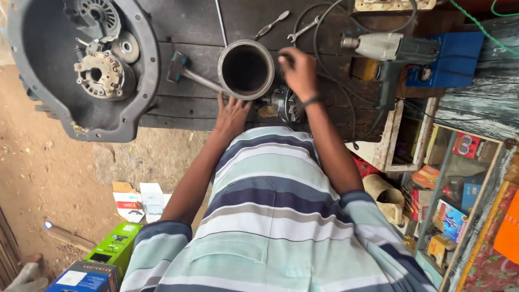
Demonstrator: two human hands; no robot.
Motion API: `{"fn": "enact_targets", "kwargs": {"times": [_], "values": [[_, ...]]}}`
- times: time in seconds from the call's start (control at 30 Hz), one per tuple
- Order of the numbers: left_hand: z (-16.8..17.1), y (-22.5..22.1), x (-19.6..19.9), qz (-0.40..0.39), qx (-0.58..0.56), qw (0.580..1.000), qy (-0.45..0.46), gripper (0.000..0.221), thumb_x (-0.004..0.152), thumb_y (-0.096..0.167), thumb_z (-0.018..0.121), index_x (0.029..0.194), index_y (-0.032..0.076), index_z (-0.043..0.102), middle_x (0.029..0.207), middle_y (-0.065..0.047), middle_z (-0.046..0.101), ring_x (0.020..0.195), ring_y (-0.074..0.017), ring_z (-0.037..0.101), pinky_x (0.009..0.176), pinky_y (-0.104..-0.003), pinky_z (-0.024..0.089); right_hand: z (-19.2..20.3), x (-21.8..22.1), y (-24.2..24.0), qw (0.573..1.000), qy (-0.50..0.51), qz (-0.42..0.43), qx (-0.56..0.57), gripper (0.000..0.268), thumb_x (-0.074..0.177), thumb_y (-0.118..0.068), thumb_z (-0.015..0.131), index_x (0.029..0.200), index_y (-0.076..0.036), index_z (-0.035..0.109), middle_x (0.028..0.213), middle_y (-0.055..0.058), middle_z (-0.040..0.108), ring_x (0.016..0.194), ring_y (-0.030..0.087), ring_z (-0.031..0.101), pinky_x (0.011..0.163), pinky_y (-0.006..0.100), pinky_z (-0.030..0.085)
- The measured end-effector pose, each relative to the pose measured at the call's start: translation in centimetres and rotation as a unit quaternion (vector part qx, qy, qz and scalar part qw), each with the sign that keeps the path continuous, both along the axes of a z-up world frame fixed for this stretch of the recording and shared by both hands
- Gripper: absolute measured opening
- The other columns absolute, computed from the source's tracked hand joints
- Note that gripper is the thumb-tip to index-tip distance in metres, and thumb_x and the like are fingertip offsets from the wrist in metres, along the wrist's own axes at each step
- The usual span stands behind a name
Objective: Repairing or disassembling an automotive alternator component on a workbench.
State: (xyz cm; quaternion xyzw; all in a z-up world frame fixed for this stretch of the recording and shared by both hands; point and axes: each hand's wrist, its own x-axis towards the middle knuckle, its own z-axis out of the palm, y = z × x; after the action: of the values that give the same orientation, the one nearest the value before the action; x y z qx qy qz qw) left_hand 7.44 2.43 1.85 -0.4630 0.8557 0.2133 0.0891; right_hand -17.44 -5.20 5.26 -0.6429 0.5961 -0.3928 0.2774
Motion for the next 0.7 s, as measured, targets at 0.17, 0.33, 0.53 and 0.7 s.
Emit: {"fn": "enact_targets", "kwargs": {"times": [0.17,0.33,0.53,0.7], "values": [[-3.4,1.1,0.5,0.007,-0.045,0.999,0.011,0.058,0.084,0.01,0.068,0.141,0.011,0.058,0.148,-0.017,0.049,0.144,-0.0373,0.036,0.113,-0.075,0.017,1.6,-2.7,5.0,0.992,-0.034,-0.099,0.071,0.015,0.095,-0.009,0.072,0.108,-0.003,0.075,0.091,0.009,0.077,0.076,0.015,0.072,0.069,0.03,0.055],[-1.8,0.2,1.1,-0.018,-0.04,0.998,-0.045,0.065,0.075,0.0,0.073,0.138,0.01,0.061,0.152,-0.017,0.045,0.147,-0.0354,0.032,0.117,-0.07,0.016,-1.2,-5.3,11.3,0.977,-0.05,-0.168,0.122,0.014,0.097,-0.011,0.072,0.109,-0.005,0.076,0.093,0.005,0.077,0.077,0.013,0.068,0.068,0.029,0.052],[1.2,-4.6,4.5,0.29,0.066,0.89,0.346,0.034,0.075,-0.006,0.065,0.108,0.003,0.073,0.104,-0.014,0.075,0.1,-0.0266,0.075,0.089,-0.04,0.061,-3.7,-5.8,17.7,0.957,-0.096,-0.189,0.197,0.019,0.097,-0.012,0.068,0.113,-0.004,0.074,0.098,0.006,0.078,0.09,0.012,0.074,0.078,0.026,0.056],[-3.9,-14.9,6.1,0.335,-0.119,0.868,0.346,0.02,0.087,0.007,0.079,0.104,0.0,0.07,0.095,-0.018,0.076,0.087,-0.0335,0.075,0.079,-0.041,0.058,-3.5,-6.3,20.6,0.948,-0.138,-0.201,0.204,0.018,0.099,-0.011,0.067,0.113,-0.001,0.071,0.099,0.009,0.078,0.091,0.014,0.075,0.08,0.026,0.058]]}}
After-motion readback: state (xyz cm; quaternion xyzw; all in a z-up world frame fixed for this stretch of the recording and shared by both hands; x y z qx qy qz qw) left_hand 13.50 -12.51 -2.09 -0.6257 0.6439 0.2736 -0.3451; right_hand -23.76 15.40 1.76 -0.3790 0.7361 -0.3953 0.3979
